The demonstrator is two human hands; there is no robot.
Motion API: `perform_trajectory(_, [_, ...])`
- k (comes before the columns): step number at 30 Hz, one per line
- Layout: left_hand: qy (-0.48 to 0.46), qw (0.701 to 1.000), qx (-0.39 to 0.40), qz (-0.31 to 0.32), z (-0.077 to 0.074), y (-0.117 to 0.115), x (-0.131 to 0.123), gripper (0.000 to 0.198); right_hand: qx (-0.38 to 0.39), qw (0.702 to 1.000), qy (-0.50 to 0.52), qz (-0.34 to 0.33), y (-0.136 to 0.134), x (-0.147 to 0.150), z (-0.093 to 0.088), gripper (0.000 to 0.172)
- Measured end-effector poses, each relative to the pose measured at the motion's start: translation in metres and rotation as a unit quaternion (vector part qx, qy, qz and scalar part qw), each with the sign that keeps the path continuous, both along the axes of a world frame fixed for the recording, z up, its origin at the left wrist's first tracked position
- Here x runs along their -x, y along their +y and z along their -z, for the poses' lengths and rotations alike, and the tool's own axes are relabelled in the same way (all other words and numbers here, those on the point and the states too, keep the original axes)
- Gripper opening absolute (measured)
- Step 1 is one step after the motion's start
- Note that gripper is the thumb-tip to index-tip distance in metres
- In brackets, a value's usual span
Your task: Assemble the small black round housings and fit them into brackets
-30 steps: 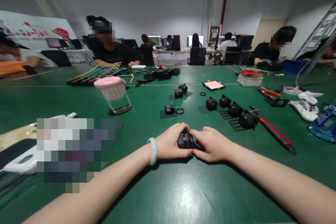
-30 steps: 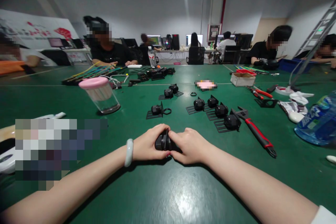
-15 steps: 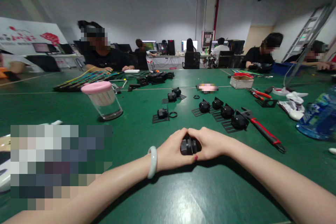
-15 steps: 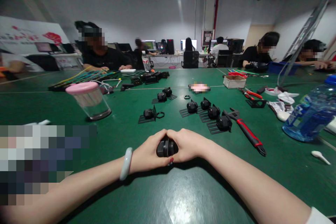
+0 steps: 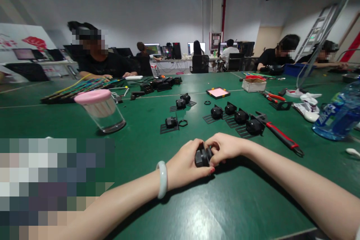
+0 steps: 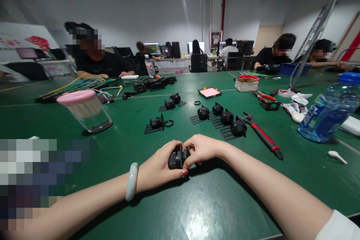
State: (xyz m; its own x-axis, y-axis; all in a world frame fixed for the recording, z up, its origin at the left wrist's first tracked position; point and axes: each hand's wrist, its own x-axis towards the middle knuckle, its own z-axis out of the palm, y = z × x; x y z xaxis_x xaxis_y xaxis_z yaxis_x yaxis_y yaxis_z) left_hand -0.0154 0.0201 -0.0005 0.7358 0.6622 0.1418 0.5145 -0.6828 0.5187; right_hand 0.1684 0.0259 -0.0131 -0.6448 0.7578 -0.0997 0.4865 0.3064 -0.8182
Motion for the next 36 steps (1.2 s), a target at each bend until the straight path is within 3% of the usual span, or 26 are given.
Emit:
perform_trajectory(4, [0.005, 1.000, -0.029, 0.000, 0.004, 0.001, 0.000, 0.041, 0.009, 0.999, 0.037, 0.017, -0.003, 0.003, 0.004, 0.014])
perform_trajectory(12, [0.013, 0.999, -0.031, 0.027, 0.003, 0.010, 0.002, 0.040, -0.003, 0.999, 0.033, 0.009, 0.001, 0.004, 0.006, 0.018])
perform_trajectory(16, [0.002, 0.999, -0.030, 0.041, 0.003, 0.012, 0.003, 0.043, -0.127, 0.991, -0.022, 0.032, -0.011, 0.002, 0.006, 0.027])
perform_trajectory(21, [0.002, 0.999, -0.039, 0.032, 0.005, 0.012, 0.001, 0.044, -0.336, 0.924, -0.175, 0.062, -0.029, 0.002, 0.000, 0.033])
perform_trajectory(24, [0.001, 0.999, -0.042, 0.032, 0.006, 0.012, 0.001, 0.045, -0.392, 0.881, -0.257, 0.066, -0.033, 0.002, -0.004, 0.046])
perform_trajectory(28, [-0.004, 0.998, -0.044, 0.033, 0.005, 0.011, 0.001, 0.046, -0.441, 0.851, -0.281, 0.052, -0.034, 0.003, -0.007, 0.057])
perform_trajectory(36, [-0.020, 0.998, -0.042, 0.037, 0.005, 0.009, -0.002, 0.041, -0.555, 0.793, -0.251, -0.008, -0.045, 0.015, -0.010, 0.019])
